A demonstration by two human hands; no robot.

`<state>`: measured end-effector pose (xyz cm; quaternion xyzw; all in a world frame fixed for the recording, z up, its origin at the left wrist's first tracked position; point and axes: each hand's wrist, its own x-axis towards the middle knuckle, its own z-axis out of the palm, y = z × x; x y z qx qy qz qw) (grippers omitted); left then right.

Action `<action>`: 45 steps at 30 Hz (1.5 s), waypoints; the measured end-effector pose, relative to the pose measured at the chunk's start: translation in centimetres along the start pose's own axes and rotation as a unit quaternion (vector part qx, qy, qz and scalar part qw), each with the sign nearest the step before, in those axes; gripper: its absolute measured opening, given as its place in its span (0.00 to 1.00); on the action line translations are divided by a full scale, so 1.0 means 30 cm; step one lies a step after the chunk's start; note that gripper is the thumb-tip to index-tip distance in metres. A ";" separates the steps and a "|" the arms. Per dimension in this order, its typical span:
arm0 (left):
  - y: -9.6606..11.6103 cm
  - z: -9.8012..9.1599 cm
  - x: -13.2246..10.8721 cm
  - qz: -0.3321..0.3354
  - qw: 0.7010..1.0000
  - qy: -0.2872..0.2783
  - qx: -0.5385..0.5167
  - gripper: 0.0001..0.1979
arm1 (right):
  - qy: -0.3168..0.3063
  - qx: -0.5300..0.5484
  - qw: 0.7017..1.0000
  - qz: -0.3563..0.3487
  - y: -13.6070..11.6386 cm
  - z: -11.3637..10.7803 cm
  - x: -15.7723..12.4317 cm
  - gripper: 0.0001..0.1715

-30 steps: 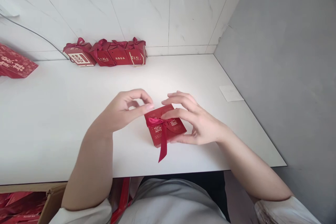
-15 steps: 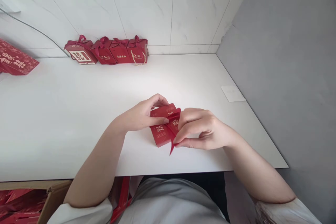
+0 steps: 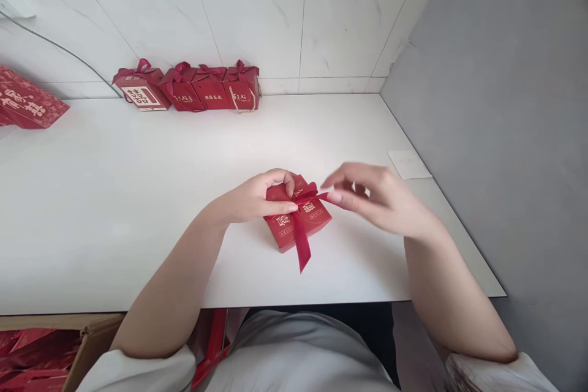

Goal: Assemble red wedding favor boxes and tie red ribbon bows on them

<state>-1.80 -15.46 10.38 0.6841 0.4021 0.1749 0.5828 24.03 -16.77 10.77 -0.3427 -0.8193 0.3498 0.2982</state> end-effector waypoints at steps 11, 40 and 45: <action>0.002 -0.004 0.001 -0.025 0.999 -0.020 -0.042 0.13 | -0.210 0.191 0.947 0.152 0.046 -0.027 0.014 0.22; -0.014 0.014 0.015 -0.021 0.999 0.013 -0.023 0.18 | 0.051 0.139 0.982 0.115 0.044 0.022 0.036 0.17; -0.010 0.014 0.013 -0.020 1.000 0.019 0.008 0.15 | -0.040 0.167 0.981 0.094 0.056 0.070 0.052 0.14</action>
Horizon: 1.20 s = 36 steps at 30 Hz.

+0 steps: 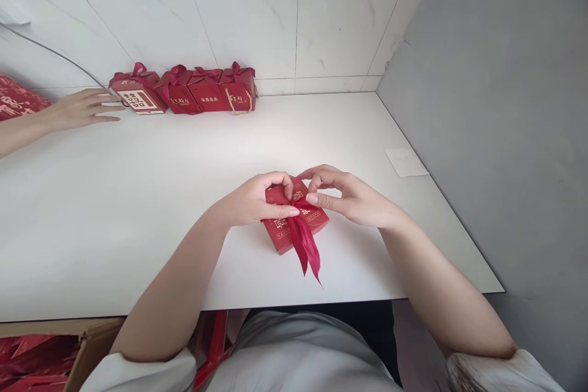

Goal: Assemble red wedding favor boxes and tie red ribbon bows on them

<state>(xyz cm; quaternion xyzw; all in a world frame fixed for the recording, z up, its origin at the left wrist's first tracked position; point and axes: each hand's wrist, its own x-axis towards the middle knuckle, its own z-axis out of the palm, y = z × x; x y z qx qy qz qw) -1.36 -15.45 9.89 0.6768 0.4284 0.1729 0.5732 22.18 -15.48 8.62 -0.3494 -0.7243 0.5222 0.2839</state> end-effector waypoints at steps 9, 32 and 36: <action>0.004 -0.004 0.002 0.012 0.999 0.002 0.030 0.13 | -0.089 0.148 0.985 0.005 0.020 -0.014 0.018 0.15; 0.025 0.018 -0.009 0.003 0.996 -0.088 0.015 0.24 | -0.053 0.175 0.981 -0.069 0.107 0.058 0.083 0.17; 0.026 -0.034 -0.039 0.029 0.993 -0.097 0.066 0.37 | -0.041 0.209 0.975 -0.056 0.112 0.051 0.078 0.17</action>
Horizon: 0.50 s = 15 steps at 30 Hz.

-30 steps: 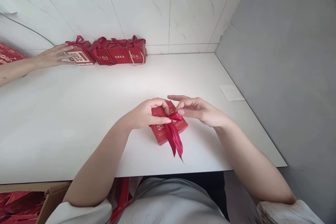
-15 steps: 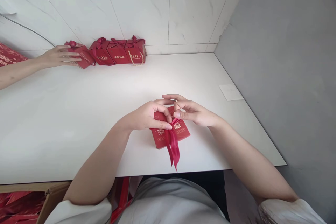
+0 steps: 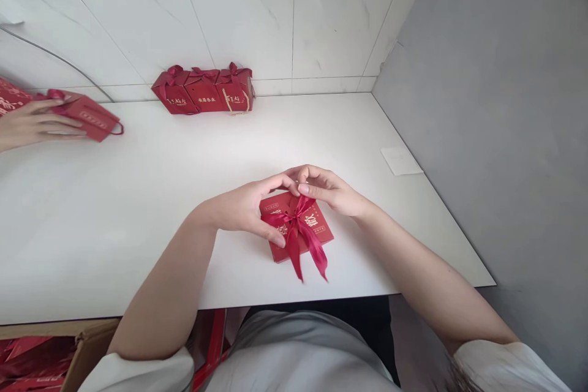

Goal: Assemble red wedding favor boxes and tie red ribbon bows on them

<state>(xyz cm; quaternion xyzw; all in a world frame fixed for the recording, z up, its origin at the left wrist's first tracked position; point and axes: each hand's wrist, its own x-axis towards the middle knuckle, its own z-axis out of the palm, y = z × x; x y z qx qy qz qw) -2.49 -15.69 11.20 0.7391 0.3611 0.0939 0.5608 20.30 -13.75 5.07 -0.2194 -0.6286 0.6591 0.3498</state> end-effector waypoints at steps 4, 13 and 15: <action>-0.018 -0.071 -0.047 0.032 0.998 0.024 0.055 0.33 | 0.064 -0.025 0.997 -0.022 -0.036 -0.021 -0.019 0.13; -0.010 -0.091 -0.067 -0.023 0.991 0.018 0.127 0.15 | -0.146 -0.178 0.973 -0.007 -0.100 -0.088 -0.076 0.61; -0.004 -0.085 -0.061 -0.017 0.991 0.014 0.133 0.14 | -0.180 -0.196 0.964 0.005 -0.101 -0.083 -0.080 0.69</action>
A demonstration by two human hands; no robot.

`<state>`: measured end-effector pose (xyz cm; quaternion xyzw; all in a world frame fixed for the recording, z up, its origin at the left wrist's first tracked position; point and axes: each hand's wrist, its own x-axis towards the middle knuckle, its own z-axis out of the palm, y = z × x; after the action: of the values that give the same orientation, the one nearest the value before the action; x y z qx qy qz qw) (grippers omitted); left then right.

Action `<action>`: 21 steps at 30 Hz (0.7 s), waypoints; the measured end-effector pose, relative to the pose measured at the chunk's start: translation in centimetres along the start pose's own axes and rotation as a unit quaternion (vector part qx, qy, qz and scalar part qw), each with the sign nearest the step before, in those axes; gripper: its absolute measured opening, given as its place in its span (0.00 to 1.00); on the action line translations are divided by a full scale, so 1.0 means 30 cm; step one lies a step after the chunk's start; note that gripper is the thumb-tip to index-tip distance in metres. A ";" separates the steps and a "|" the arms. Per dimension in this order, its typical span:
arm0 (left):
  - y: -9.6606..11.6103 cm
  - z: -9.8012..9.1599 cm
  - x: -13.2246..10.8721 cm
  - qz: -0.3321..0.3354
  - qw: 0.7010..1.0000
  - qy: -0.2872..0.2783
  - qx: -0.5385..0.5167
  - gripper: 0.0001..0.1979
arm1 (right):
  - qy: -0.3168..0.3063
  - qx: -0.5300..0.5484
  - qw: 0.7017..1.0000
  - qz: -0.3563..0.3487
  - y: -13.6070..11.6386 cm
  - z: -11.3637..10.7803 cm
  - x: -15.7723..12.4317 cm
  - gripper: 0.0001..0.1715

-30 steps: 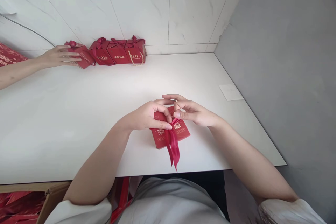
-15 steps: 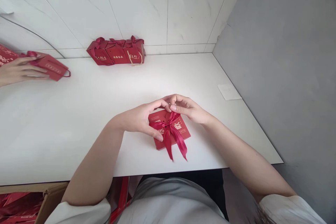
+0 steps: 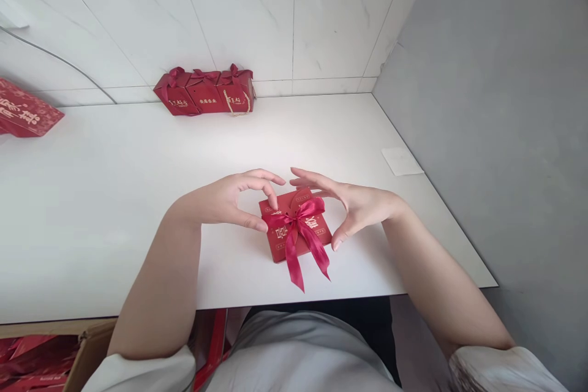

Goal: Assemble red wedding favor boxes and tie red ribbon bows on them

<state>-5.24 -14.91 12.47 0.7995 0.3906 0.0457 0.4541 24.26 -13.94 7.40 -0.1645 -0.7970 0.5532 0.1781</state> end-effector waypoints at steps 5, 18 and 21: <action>0.000 0.007 0.013 0.005 0.999 0.018 -0.030 0.09 | 0.046 -0.034 0.998 -0.020 -0.029 0.018 -0.001 0.59; -0.009 0.040 0.052 0.040 0.988 0.052 -0.142 0.10 | 0.234 -0.062 0.968 -0.070 -0.036 0.085 0.056 0.07; -0.012 0.038 0.055 0.022 0.991 0.040 -0.128 0.12 | 0.247 -0.065 0.965 -0.058 -0.032 0.127 0.087 0.03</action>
<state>-3.83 -14.50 11.05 0.7404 0.3818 0.1369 0.5360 20.13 -16.20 7.31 -0.2609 -0.7704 0.4315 0.3902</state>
